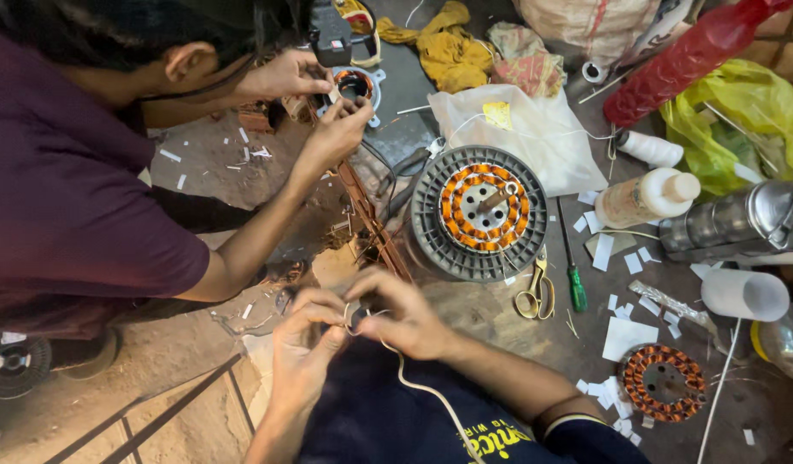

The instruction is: The person works on a motor stator, stripping wire insulation with shears, twisting wires together, and inserting white insulating tubes into the stator slots. A coworker works on a similar component nearby.

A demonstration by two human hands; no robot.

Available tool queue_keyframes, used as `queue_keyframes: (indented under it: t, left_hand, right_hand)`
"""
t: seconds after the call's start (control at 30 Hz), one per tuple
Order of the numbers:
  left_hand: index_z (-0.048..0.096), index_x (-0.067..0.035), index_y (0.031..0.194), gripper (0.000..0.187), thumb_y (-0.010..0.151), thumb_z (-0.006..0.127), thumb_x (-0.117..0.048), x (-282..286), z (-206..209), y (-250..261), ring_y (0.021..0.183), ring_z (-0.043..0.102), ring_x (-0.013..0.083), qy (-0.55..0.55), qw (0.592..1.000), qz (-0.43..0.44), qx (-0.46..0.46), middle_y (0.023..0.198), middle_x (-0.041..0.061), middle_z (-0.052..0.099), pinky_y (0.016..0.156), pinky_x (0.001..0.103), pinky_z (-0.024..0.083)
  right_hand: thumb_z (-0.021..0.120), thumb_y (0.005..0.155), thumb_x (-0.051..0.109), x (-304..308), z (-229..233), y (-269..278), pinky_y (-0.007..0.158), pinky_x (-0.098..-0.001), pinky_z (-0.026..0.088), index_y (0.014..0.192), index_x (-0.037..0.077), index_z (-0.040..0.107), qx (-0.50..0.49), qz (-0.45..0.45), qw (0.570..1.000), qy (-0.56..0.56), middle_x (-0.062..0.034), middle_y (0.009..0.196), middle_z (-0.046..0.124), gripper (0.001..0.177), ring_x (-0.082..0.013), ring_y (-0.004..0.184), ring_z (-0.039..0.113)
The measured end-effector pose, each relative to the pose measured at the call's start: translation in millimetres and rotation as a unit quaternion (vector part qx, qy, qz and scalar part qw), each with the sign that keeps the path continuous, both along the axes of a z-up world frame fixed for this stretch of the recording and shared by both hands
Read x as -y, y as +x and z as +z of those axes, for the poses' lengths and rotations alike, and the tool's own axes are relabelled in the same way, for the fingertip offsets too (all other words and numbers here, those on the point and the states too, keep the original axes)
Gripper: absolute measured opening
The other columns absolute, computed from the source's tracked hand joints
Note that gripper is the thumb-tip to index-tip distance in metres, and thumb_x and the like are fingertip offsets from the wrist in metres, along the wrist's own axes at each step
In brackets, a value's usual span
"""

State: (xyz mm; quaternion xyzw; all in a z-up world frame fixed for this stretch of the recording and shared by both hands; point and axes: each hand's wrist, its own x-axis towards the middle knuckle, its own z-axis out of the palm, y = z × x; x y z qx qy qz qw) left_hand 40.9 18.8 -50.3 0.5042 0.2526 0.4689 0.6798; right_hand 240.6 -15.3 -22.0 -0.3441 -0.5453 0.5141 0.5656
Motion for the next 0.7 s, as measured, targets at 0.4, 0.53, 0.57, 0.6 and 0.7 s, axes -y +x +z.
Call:
queue_keyframes:
  t: [0.4, 0.53, 0.57, 0.6, 0.7]
  left_hand:
    - [0.079, -0.003, 0.093, 0.012, 0.082, 0.082, -0.009, -12.8, 34.6, -9.8, 0.091, 0.062, 0.0176, 0.154, 0.963, 0.043, -0.217, 0.095, 0.005, 0.067, 0.079, 0.029, 0.049]
    - [0.077, -0.004, 0.092, 0.012, 0.081, 0.082, -0.006, -17.6, 32.7, -3.1, 0.089, 0.059, 0.0174, 0.192, 0.954, 0.069, -0.219, 0.093, 0.004, 0.064, 0.086, 0.03, 0.047]
    - [0.077, -0.004, 0.093, 0.013, 0.081, 0.081, -0.005, -19.4, 31.4, -0.4, 0.09, 0.059, 0.0175, 0.194, 0.955, 0.065, -0.215, 0.094, 0.005, 0.063, 0.089, 0.032, 0.047]
    - [0.076, -0.004, 0.091, 0.012, 0.081, 0.081, -0.005, -20.3, 30.4, 2.7, 0.089, 0.059, 0.018, 0.174, 0.962, 0.061, -0.201, 0.094, 0.004, 0.062, 0.087, 0.031, 0.047]
    - [0.075, -0.004, 0.089, 0.011, 0.081, 0.082, -0.005, -27.1, 27.9, 14.0, 0.089, 0.058, 0.0187, 0.146, 0.974, 0.055, -0.165, 0.092, 0.004, 0.061, 0.082, 0.03, 0.047]
  right_hand:
    - [0.069, 0.1, 0.011, -3.8, -8.9, -2.5, 0.085, -0.032, 0.052, 0.104, 0.0, 0.07, 0.121, 0.016, 0.992, 0.004, -0.0086, 0.09, 0.071, 0.011, -0.018, 0.09, 0.069]
    - [0.067, 0.099, 0.008, -8.4, -11.2, -6.2, 0.075, -0.0322, 0.057, 0.109, -0.001, 0.068, 0.017, 0.052, 0.996, -0.074, -0.0091, 0.095, 0.073, 0.013, -0.0161, 0.083, 0.071]
    - [0.066, 0.099, 0.008, -9.5, -13.1, -6.8, 0.072, -0.0319, 0.057, 0.107, 0.0, 0.068, -0.014, 0.056, 0.992, -0.109, -0.0083, 0.094, 0.073, 0.012, -0.015, 0.079, 0.072]
    - [0.067, 0.097, 0.006, -10.3, -14.9, -6.3, 0.068, -0.0315, 0.055, 0.104, -0.001, 0.07, 0.005, 0.044, 0.993, -0.107, -0.0086, 0.089, 0.072, 0.01, -0.0154, 0.074, 0.07]
    - [0.069, 0.094, 0.001, -15.9, -20.3, -1.8, 0.063, -0.0312, 0.051, 0.098, -0.002, 0.073, 0.04, 0.008, 0.996, -0.076, -0.0094, 0.082, 0.071, 0.006, -0.0168, 0.068, 0.067]
